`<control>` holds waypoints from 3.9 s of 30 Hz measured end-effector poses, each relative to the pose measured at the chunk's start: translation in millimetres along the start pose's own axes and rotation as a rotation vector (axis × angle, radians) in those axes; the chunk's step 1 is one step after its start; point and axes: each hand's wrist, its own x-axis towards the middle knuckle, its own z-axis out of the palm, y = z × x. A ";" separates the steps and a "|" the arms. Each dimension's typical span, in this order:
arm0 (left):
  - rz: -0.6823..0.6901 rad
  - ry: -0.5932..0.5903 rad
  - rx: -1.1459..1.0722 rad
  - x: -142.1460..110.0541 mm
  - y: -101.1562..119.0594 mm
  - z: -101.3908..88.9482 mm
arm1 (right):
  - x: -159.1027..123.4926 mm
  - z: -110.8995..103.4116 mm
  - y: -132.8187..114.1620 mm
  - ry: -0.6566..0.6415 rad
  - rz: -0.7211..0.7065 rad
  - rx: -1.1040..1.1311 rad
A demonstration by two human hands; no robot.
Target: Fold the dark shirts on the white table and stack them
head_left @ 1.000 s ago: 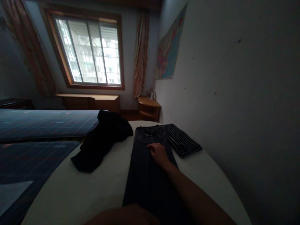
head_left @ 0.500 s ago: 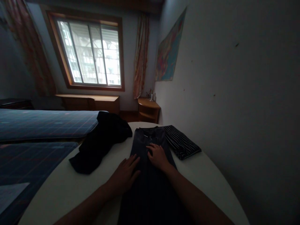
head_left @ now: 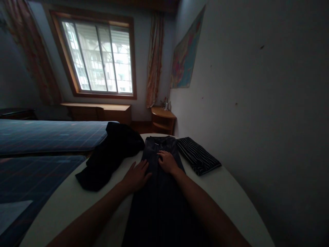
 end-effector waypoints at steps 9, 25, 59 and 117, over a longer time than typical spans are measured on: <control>0.189 -0.006 -0.185 -40.1 9.6 -16.0 | -19.3 -12.0 1.8 0.008 -0.030 0.068; 0.603 -0.127 -0.472 -65.1 56.2 -44.8 | -19.1 -1.9 -4.6 0.113 0.137 0.118; 0.796 -0.216 -0.433 -64.4 59.8 -18.6 | 62.6 14.8 -32.9 -0.082 0.130 -0.130; 0.990 0.043 -0.098 -82.2 100.9 11.6 | -88.5 -62.2 4.6 -0.196 -0.257 -0.217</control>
